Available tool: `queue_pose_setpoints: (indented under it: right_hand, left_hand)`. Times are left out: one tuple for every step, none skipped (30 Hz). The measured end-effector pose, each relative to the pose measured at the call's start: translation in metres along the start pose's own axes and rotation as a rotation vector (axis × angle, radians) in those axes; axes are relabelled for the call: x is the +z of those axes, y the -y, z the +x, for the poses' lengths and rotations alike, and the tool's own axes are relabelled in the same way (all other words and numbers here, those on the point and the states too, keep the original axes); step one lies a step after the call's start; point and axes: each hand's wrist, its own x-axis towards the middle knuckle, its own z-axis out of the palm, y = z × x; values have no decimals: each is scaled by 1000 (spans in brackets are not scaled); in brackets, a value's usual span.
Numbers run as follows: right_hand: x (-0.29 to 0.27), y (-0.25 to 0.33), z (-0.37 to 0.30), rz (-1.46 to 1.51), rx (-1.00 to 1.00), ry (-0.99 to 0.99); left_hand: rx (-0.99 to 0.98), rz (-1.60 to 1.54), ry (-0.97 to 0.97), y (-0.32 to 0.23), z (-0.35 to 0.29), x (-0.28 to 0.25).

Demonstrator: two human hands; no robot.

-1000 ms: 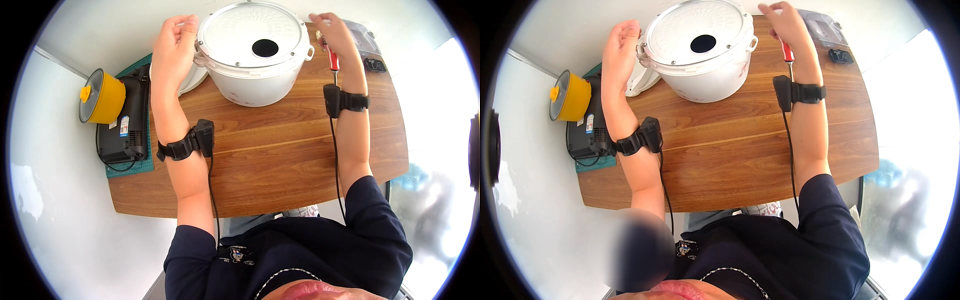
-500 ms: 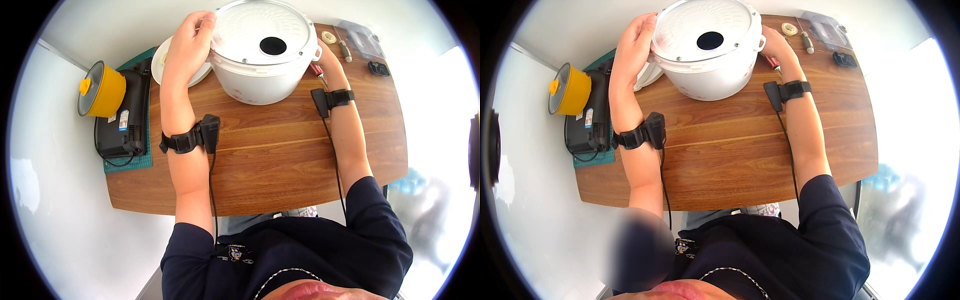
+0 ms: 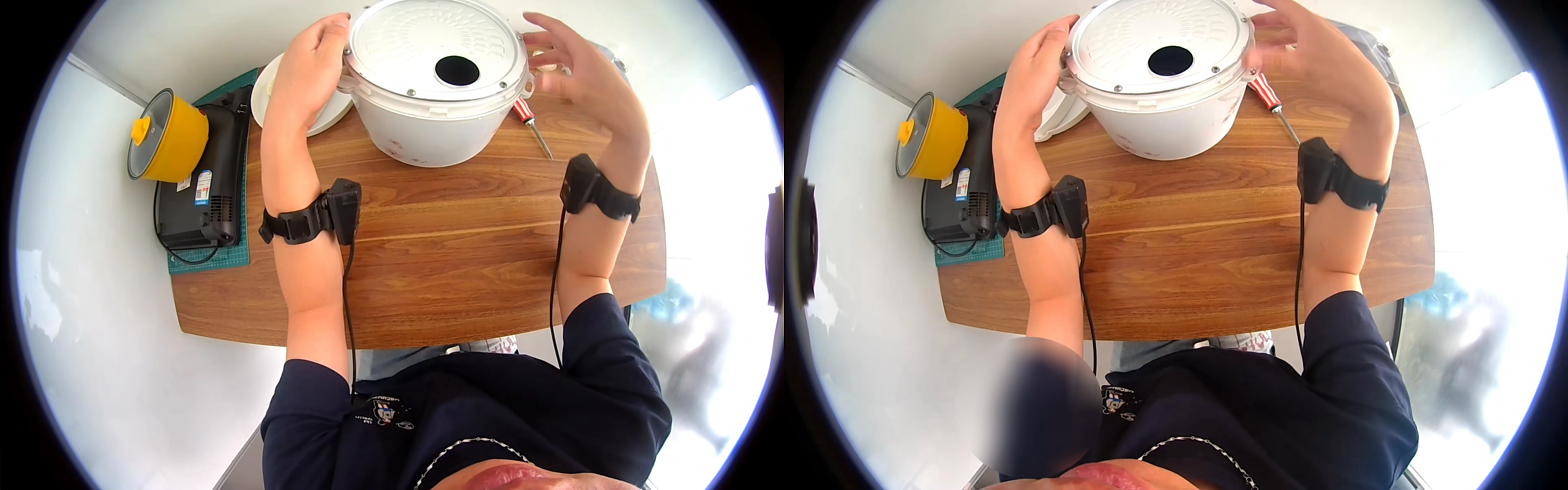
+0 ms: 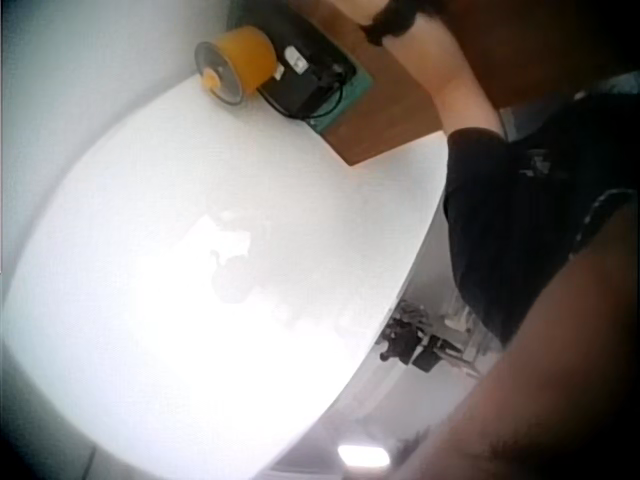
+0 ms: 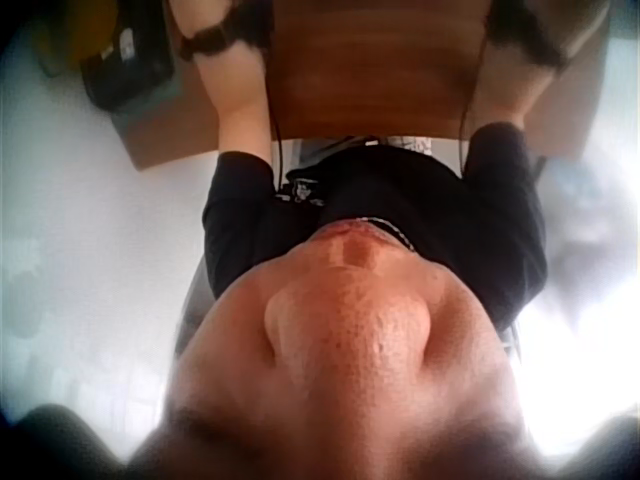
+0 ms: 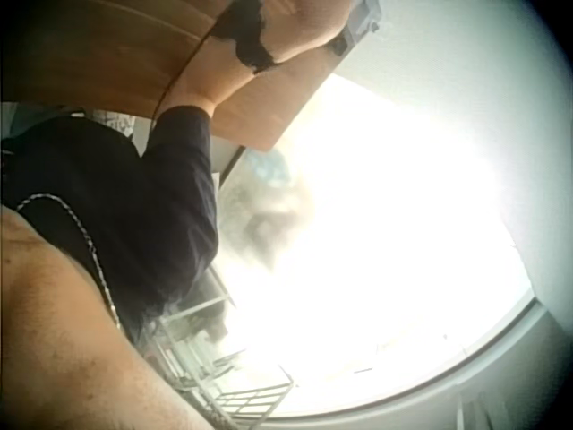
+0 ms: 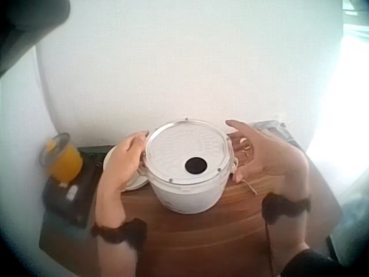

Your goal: The person uses a screwdriver to remove screws from a white plastic lid, then detaches a curved plastic piece. They place the lid aside and pick up a white rice cooker, attempting to fit the lid onto the cooker body multiple times before removing it again.

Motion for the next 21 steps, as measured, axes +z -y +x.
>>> queue_pose_setpoints:
  right_hand:
    - [-5,19,-4,-112,-193,5]
    - [-6,24,-4,-163,-238,24]
    - [-6,30,-4,-212,-285,42]
    - [-4,29,0,-192,-189,79]
    - [-4,33,0,-158,-99,95]
    - [-3,39,0,-125,-7,109]
    - [-9,51,-8,-78,81,101]
    - [-13,54,-7,-32,182,73]
    - [-17,58,-7,17,281,40]
    - [-21,56,-2,65,391,-14]
    - [-23,54,2,115,497,-68]
    - [-12,46,0,-11,457,-218]
    - [-8,29,0,-44,434,-233]
    - [-8,8,3,-72,403,-243]
    - [-6,2,7,-95,369,-249]
    - [-3,2,6,-73,365,-157]
    - [1,8,3,-53,368,-67]
    - [5,13,2,-33,370,23]
    - [10,16,4,-72,339,14]
    - [13,19,4,-115,313,-1]
    - [15,20,4,-157,286,-15]
  left_hand:
    - [-30,9,-2,-3,-1,-2]
    - [-38,41,19,-6,0,-3]
    - [-46,73,41,-7,1,-5]
    - [-54,106,61,-8,1,-6]
    - [-25,120,41,-10,0,-6]
    - [5,136,20,-12,-3,-6]
    - [34,151,-1,-15,-6,-6]
    - [-31,111,-3,-19,-9,-8]
    - [-96,72,-6,-26,-12,-11]
    - [-162,32,-9,-29,-12,-13]
    - [-172,48,-8,-28,-13,-19]
    - [-177,54,3,-25,-10,-24]
    - [-183,61,14,-23,-7,-26]
    - [-66,135,-26,-14,-2,-23]
    - [48,212,-71,-2,2,-17]
    - [161,291,-116,8,4,-14]
    - [136,218,-71,6,3,-9]
    - [112,145,-26,3,3,-2]
    - [87,73,18,0,1,1]
    - [73,84,68,-6,1,2]
    - [60,97,118,-14,0,2]
